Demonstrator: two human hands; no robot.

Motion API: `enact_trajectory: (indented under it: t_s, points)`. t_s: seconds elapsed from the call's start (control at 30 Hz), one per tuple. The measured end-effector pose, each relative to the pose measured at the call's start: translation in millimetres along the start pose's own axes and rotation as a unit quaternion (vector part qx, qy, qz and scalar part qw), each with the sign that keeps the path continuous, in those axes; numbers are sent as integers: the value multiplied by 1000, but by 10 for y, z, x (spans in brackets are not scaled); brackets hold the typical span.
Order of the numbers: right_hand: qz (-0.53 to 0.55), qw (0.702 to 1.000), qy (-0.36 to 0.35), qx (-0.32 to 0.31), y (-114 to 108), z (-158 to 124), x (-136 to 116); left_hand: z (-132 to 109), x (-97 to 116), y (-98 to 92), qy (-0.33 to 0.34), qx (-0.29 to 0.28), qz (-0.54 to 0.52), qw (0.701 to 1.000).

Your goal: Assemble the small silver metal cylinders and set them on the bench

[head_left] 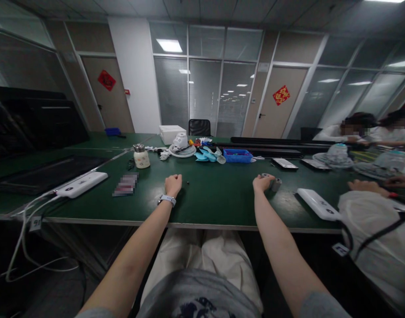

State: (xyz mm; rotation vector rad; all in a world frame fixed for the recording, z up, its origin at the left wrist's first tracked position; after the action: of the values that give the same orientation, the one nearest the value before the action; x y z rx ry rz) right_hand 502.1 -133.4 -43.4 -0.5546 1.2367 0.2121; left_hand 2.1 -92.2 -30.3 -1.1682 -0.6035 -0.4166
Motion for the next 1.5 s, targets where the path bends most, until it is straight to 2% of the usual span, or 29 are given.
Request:
enact_trajectory:
  t_s: [0.13, 0.2, 0.27, 0.33, 0.43, 0.5, 0.57, 0.67, 0.8, 0.9, 0.97, 1.03, 1.1, 1.2, 1.27, 1.37, 1.5]
  points:
    - [-13, 999, -45, 18, -65, 12, -103, -23, 18, -12, 0, -3, -1, 1000]
    - [-24, 991, -122, 43, -126, -128, -338, -32, 22, -17, -3, -5, -2, 1000]
    - [-37, 970, -235, 45, -114, -406, -697, -35, 23, -21, -6, -6, -2, 1000]
    - [-38, 938, -343, -16, 60, -804, -1064, -33, 19, -24, -9, -5, -3, 1000]
    - [-32, 875, -426, -227, 626, -1535, -1414, -27, 11, -32, -9, -1, -7, 1000]
    - [-42, 834, -418, -357, 1037, -2000, -1465, -26, 7, -37, -8, 2, -12, 1000]
    - [-75, 819, -384, -421, 1357, -2314, -1423, -27, 8, -39, -5, 4, -16, 1000]
    - [-133, 825, -341, -430, 1641, -2523, -1337, -29, 21, -34, 2, 6, -14, 1000]
    - [-144, 825, -346, -423, 1752, -2584, -1337, -23, 38, -19, 15, 7, -5, 1000]
    - [-122, 827, -377, -399, 1616, -2415, -1417, -22, 28, -13, 13, 6, -11, 1000]
    - [-113, 846, -398, -336, 1354, -2102, -1474, -28, 21, -12, 9, 4, -16, 1000]
    - [-121, 873, -414, -229, 951, -1659, -1491, -37, 23, -16, 7, 4, -16, 1000]
    - [-143, 899, -400, -107, 474, -1160, -1405, -44, 29, -23, 7, 5, -14, 1000]
    - [-172, 927, -331, 35, -198, -499, -1090, -46, 35, -25, 7, 4, -13, 1000]
    - [-181, 937, -286, 91, -522, -199, -845, -45, 34, -19, 5, 0, -13, 1000]
    - [-185, 945, -244, 111, -734, 59, -575, -47, 29, -13, 0, -5, -14, 1000]
    - [-205, 954, -207, 66, -654, 202, -427, -59, 31, -15, -3, -9, -14, 1000]
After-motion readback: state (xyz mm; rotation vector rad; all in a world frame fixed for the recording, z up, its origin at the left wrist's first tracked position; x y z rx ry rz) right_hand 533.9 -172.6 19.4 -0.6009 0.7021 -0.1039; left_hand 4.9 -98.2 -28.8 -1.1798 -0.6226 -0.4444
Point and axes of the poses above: each hand's wrist, its own z-axis towards the middle knuckle, its own y-axis out of the palm, x = y × z, the point moved 9 cm from there along z, towards the middle knuckle, and after that the axes turned 6 degrees about -x, right-handed, at the moved point
